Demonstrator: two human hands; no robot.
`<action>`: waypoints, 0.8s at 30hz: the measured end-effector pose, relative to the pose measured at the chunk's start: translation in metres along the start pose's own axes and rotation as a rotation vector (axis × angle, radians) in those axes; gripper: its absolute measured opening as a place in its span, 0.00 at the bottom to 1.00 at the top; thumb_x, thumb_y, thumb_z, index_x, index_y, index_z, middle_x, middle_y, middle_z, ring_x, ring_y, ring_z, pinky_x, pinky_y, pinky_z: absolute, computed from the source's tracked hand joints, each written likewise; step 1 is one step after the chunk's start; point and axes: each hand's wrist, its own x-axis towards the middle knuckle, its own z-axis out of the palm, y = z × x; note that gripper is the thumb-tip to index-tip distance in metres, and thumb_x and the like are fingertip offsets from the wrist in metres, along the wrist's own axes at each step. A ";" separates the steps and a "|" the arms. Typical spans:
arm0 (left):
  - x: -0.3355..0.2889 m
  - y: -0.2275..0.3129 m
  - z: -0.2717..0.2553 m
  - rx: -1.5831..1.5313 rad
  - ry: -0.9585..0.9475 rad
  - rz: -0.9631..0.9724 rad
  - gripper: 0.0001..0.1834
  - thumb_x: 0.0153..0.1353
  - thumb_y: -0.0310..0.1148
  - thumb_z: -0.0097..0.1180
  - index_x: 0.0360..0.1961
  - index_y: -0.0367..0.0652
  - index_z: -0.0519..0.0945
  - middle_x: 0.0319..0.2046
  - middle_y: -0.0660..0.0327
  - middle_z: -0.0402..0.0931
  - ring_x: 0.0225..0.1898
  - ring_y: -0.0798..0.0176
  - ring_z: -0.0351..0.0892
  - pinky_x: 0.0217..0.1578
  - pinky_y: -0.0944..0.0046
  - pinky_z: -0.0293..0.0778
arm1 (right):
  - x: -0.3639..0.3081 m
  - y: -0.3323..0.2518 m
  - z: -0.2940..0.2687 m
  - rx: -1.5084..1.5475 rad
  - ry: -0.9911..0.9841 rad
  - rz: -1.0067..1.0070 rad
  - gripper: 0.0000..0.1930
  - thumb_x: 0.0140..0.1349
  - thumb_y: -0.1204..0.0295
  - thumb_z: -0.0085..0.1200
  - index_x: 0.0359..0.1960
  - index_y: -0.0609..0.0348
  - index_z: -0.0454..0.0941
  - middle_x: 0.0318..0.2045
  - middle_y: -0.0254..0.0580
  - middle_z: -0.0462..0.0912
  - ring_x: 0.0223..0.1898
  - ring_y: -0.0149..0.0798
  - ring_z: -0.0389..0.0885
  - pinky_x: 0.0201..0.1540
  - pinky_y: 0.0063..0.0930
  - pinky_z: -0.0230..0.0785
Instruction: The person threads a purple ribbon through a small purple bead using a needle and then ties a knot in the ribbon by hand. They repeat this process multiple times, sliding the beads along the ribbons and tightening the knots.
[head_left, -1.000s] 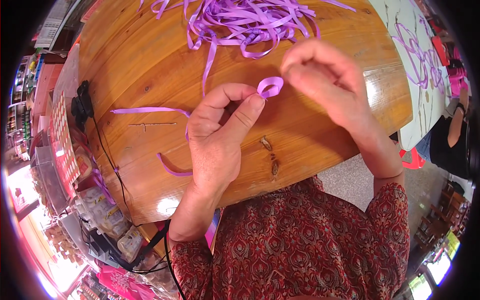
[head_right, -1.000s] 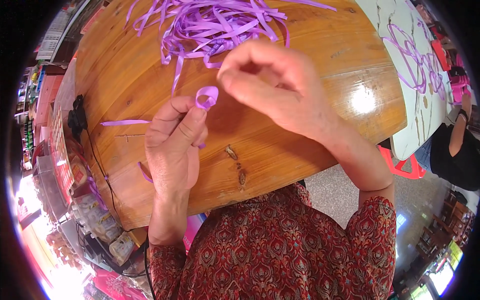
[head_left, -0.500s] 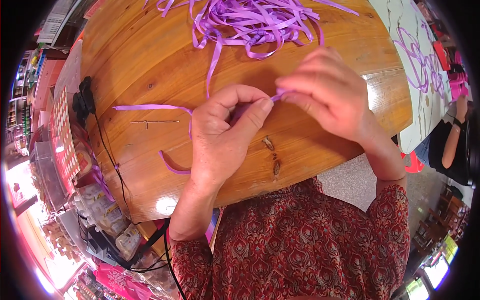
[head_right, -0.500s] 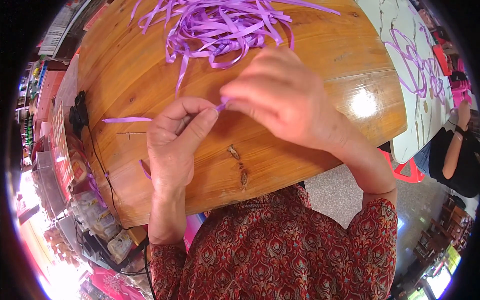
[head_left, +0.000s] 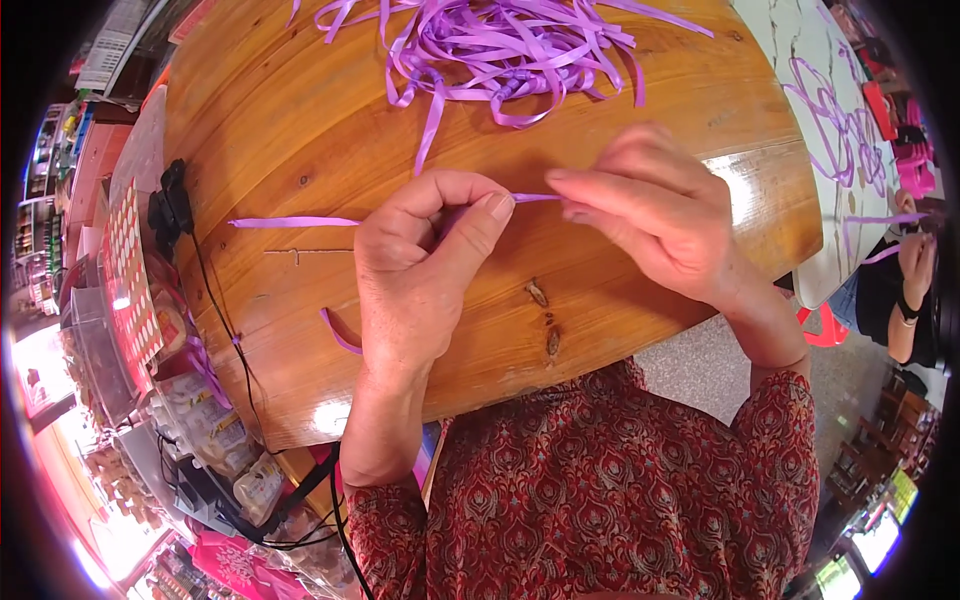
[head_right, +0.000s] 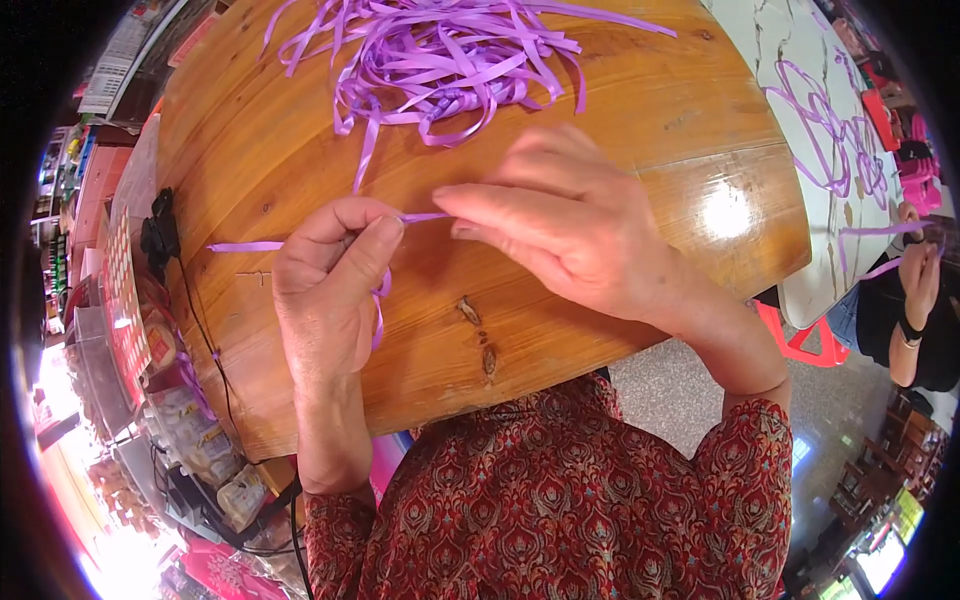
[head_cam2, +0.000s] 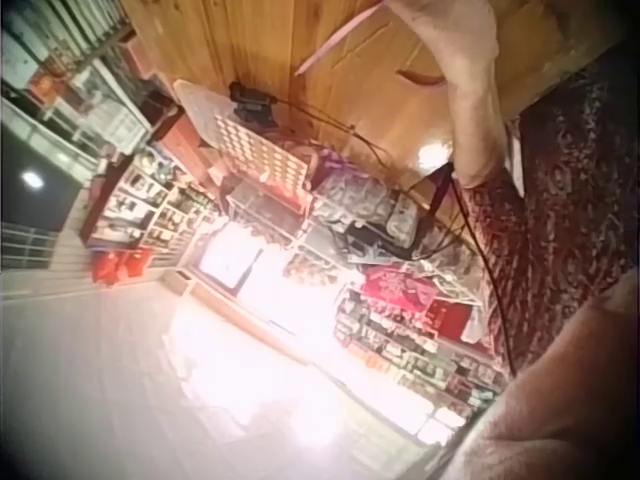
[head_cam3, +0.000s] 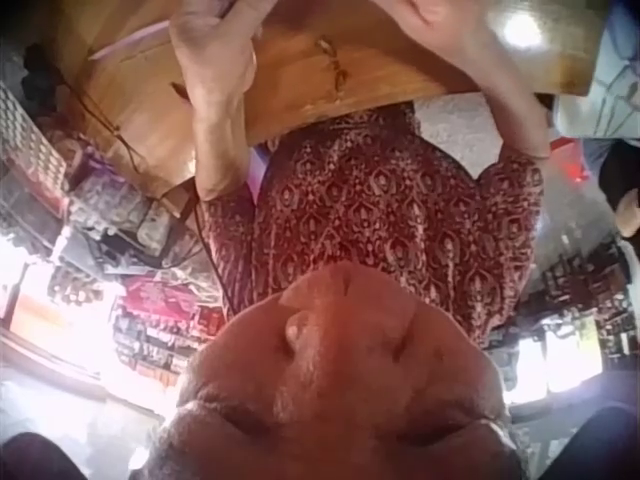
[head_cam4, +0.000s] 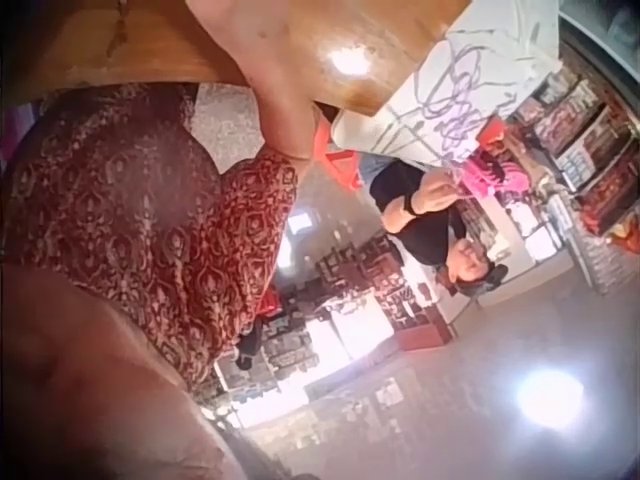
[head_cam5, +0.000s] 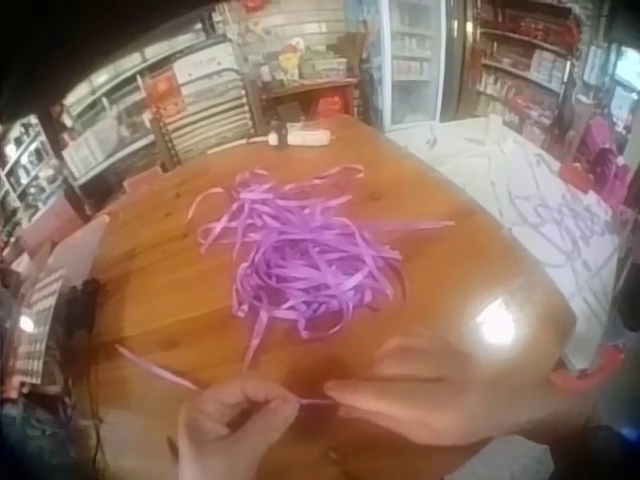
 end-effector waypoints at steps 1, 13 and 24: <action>0.000 0.000 0.000 0.015 -0.015 -0.001 0.03 0.57 0.24 0.58 0.32 0.36 0.79 0.24 0.73 0.72 0.25 0.82 0.64 0.26 0.80 0.61 | -0.002 0.002 -0.002 0.013 0.038 -0.016 0.18 0.43 0.76 0.64 0.41 0.63 0.80 0.27 0.37 0.78 0.28 0.38 0.73 0.31 0.28 0.66; 0.005 -0.008 -0.001 0.119 -0.076 0.102 0.01 0.56 0.22 0.58 0.30 0.37 0.79 0.24 0.71 0.72 0.25 0.81 0.66 0.26 0.79 0.61 | -0.011 -0.005 -0.016 -0.012 -0.184 0.085 0.09 0.48 0.74 0.63 0.33 0.59 0.80 0.28 0.37 0.75 0.31 0.39 0.73 0.30 0.30 0.66; 0.001 -0.022 0.009 -0.200 -0.064 -0.028 0.08 0.56 0.17 0.53 0.37 0.36 0.76 0.28 0.66 0.72 0.30 0.74 0.71 0.31 0.77 0.65 | -0.004 -0.004 0.016 1.152 -0.160 0.221 0.12 0.58 0.78 0.54 0.44 0.62 0.79 0.37 0.42 0.79 0.39 0.33 0.77 0.41 0.24 0.69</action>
